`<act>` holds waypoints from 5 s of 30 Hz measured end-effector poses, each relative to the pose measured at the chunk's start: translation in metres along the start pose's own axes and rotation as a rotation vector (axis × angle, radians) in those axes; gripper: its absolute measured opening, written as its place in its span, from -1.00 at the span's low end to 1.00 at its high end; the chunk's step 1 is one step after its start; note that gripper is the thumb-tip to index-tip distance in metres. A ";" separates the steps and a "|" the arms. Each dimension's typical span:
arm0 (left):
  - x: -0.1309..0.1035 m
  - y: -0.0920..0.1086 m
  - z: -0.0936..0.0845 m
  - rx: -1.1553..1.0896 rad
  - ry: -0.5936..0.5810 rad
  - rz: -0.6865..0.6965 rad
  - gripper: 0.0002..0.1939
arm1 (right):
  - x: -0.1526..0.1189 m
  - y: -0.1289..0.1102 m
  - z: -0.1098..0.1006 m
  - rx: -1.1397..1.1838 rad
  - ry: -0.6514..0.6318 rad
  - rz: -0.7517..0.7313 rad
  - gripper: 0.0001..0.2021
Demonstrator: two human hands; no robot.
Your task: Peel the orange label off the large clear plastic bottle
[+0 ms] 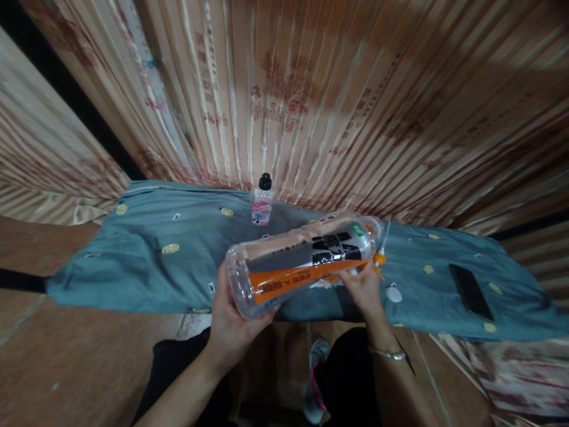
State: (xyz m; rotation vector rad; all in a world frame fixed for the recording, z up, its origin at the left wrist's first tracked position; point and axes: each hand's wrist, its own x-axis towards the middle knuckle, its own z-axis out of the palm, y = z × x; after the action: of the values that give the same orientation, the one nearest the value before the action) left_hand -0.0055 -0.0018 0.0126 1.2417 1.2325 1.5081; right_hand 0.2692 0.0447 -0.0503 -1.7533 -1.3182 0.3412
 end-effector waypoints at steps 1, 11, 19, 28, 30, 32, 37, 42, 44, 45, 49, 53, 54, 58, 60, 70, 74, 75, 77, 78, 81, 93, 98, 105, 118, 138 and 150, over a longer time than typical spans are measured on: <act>0.000 -0.001 0.000 0.006 0.003 -0.001 -0.25 | 0.000 0.000 0.000 -0.004 0.007 0.001 -0.32; 0.000 0.002 -0.002 0.057 -0.004 0.012 -0.25 | -0.001 0.000 0.000 -0.025 0.032 0.018 -0.37; 0.000 0.000 0.001 -0.001 0.012 0.036 -0.29 | 0.000 -0.002 0.001 0.002 0.028 0.009 -0.34; 0.000 0.000 -0.001 0.031 0.004 -0.004 -0.28 | -0.001 -0.001 0.001 -0.007 0.023 0.014 -0.42; -0.001 0.000 0.000 0.012 0.012 -0.005 -0.26 | -0.001 -0.001 0.001 -0.006 0.028 0.006 -0.45; -0.001 -0.002 0.001 -0.008 0.017 0.004 -0.27 | 0.000 -0.001 0.001 -0.012 0.040 0.004 -0.47; -0.001 -0.004 0.000 -0.006 0.002 0.027 -0.27 | 0.001 -0.001 0.001 -0.016 0.040 0.025 -0.43; -0.001 -0.003 -0.001 0.004 0.002 0.026 -0.27 | 0.000 -0.003 0.000 -0.001 0.024 0.017 -0.45; -0.001 -0.002 -0.001 -0.010 0.007 0.026 -0.29 | 0.000 -0.004 -0.001 -0.001 0.023 0.013 -0.45; -0.001 -0.002 -0.001 -0.006 0.005 0.027 -0.29 | -0.001 -0.004 -0.001 -0.004 0.025 0.012 -0.46; 0.000 -0.001 -0.002 0.059 0.001 0.038 -0.30 | 0.000 -0.002 0.000 -0.016 0.043 0.009 -0.45; 0.000 -0.003 -0.003 0.089 0.036 0.055 -0.26 | 0.001 0.001 0.001 -0.007 0.043 0.012 -0.45; 0.000 -0.003 -0.003 0.084 0.041 0.056 -0.26 | 0.001 0.002 0.001 -0.010 0.041 0.013 -0.45; -0.001 -0.002 -0.002 0.058 0.042 0.042 -0.25 | 0.001 0.002 0.001 -0.018 0.053 0.012 -0.46; -0.001 -0.001 -0.001 0.044 0.036 0.034 -0.25 | 0.000 0.002 0.001 -0.016 0.053 -0.004 -0.47; -0.001 -0.002 -0.001 -0.007 0.014 0.007 -0.21 | 0.001 0.006 0.002 -0.024 0.052 -0.038 -0.44; -0.001 0.001 -0.002 0.020 0.007 0.006 -0.25 | 0.001 0.005 0.002 -0.013 0.049 -0.026 -0.45; -0.001 0.002 -0.002 0.033 0.006 0.010 -0.26 | 0.001 0.005 0.002 -0.010 0.046 -0.023 -0.45; -0.001 0.002 -0.002 0.050 0.005 0.011 -0.26 | 0.001 0.004 0.002 -0.007 0.041 -0.018 -0.44; -0.001 0.002 -0.003 0.052 0.003 0.008 -0.26 | 0.001 0.004 0.002 -0.008 0.042 -0.016 -0.44; -0.002 0.000 -0.003 0.042 0.006 -0.014 -0.24 | 0.001 0.004 0.001 -0.014 0.045 -0.017 -0.42; 0.000 0.002 -0.002 0.065 0.036 0.005 -0.27 | 0.001 0.004 0.001 -0.024 0.044 -0.057 -0.47; -0.001 0.002 -0.002 0.039 0.029 0.004 -0.21 | 0.001 0.005 0.001 -0.030 0.030 -0.028 -0.44; -0.002 0.002 -0.002 -0.007 0.019 -0.021 -0.22 | 0.000 0.004 0.001 -0.009 0.025 -0.016 -0.45; -0.002 0.000 -0.002 0.015 0.034 -0.019 -0.24 | 0.001 0.003 0.001 -0.015 0.021 -0.011 -0.43; -0.001 0.005 -0.002 0.030 0.029 -0.005 -0.30 | 0.001 0.002 0.000 -0.019 0.024 0.002 -0.40; -0.002 0.002 -0.002 0.009 0.010 0.000 -0.30 | 0.001 0.002 0.000 -0.021 0.034 -0.024 -0.42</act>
State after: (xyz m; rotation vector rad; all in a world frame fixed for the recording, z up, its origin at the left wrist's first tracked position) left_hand -0.0073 -0.0049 0.0136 1.2417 1.2463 1.5121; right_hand 0.2710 0.0456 -0.0516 -1.7520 -1.3220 0.2841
